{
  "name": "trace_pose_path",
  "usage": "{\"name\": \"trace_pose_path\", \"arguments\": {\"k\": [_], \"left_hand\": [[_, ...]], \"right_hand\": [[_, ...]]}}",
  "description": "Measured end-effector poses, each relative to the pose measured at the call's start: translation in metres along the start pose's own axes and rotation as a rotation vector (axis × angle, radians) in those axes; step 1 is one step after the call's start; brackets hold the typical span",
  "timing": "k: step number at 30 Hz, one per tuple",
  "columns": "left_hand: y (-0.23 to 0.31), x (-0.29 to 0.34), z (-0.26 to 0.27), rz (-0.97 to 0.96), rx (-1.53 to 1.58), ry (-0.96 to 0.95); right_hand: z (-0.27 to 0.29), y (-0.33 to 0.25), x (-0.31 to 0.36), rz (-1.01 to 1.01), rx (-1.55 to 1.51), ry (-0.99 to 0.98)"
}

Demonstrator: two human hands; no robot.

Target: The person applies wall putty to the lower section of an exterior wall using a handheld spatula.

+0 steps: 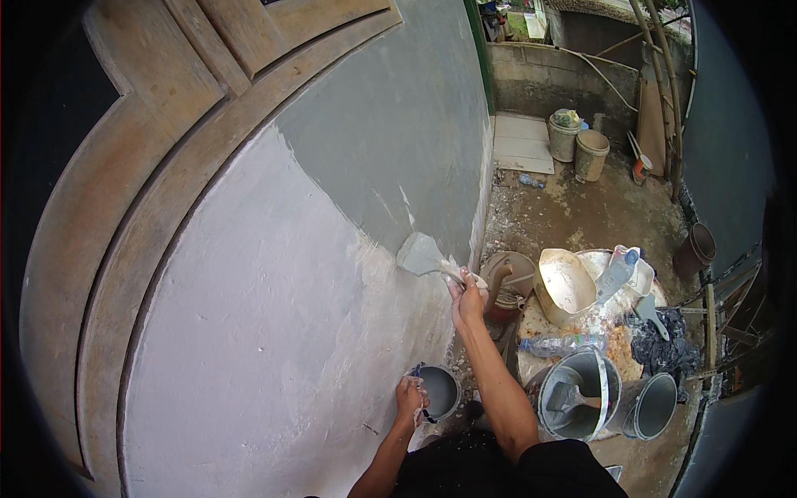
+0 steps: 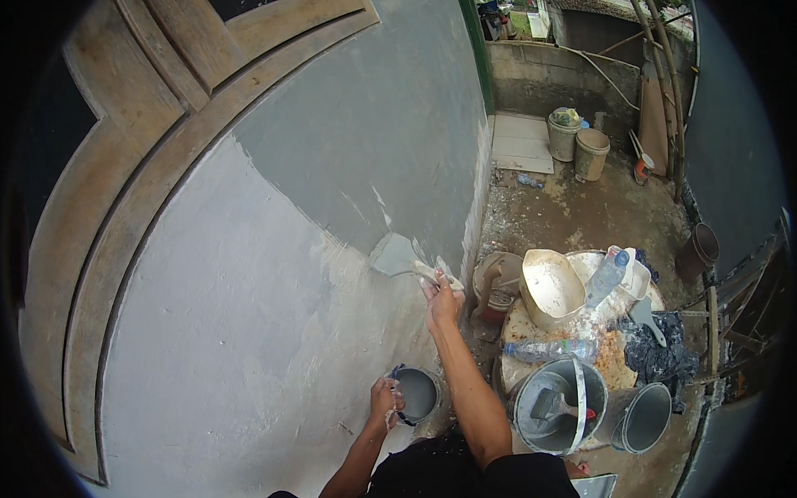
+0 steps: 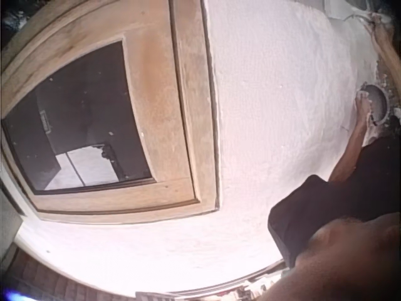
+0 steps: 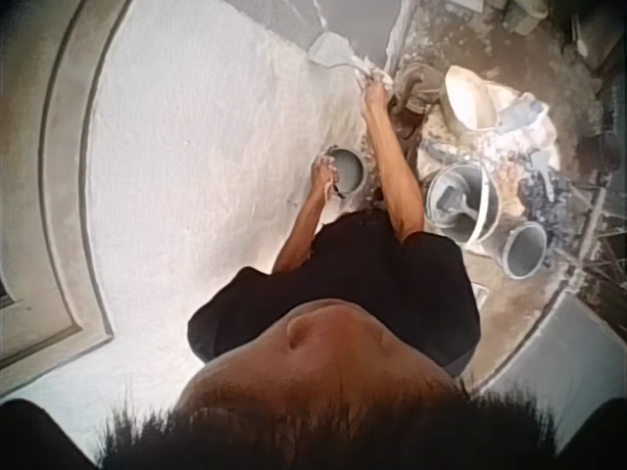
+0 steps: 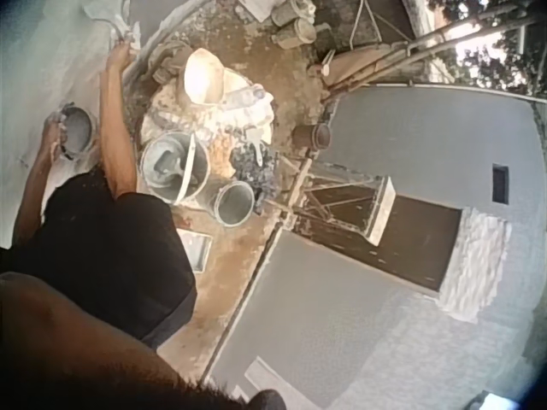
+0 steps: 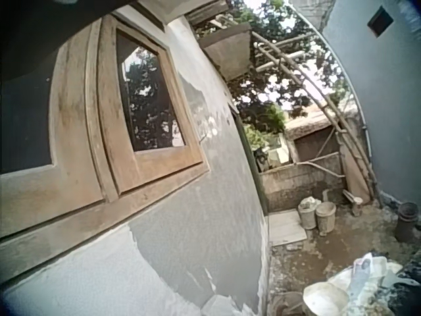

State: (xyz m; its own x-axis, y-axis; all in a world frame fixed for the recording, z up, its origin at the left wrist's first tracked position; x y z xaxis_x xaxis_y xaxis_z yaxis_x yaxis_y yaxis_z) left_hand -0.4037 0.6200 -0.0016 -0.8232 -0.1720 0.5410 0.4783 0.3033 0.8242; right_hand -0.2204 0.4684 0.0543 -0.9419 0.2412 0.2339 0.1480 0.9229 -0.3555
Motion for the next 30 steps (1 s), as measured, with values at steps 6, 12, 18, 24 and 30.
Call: {"name": "trace_pose_path", "arguments": {"k": [6,12,18,24,30], "left_hand": [[0.000,0.002,-0.005,-0.014,-0.010,-0.016],[0.002,0.003,-0.003,-0.028,0.010,-0.023],[-0.001,0.000,-0.011,-0.011,-0.005,-0.054],[-0.008,-0.003,-0.009,0.038,-0.034,-0.044],[-0.005,-0.002,-0.005,0.018,-0.015,-0.018]], "right_hand": [[-0.161,-0.054,0.003,0.079,-0.093,-0.344],[-0.116,-0.022,-0.022,-0.010,-0.062,-0.206],[0.076,0.040,-0.038,-0.135,0.019,0.243],[0.079,0.024,-0.040,-0.051,0.034,0.166],[-0.107,-0.044,-0.053,0.014,-0.112,-0.292]]}}
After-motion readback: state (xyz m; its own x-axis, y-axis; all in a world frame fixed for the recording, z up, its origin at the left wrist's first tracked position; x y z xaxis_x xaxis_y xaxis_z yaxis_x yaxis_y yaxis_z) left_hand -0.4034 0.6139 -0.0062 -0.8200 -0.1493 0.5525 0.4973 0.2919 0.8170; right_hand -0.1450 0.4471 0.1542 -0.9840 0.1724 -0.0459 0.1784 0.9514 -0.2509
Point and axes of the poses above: each hand's wrist, its own x-axis away from the middle knuckle, its own z-axis out of the back of the hand, y = z × x, the point moved 4 cm from there along -x, towards the middle knuckle, and after that the axes turned 5 degrees about -y, right-handed, at the moved point
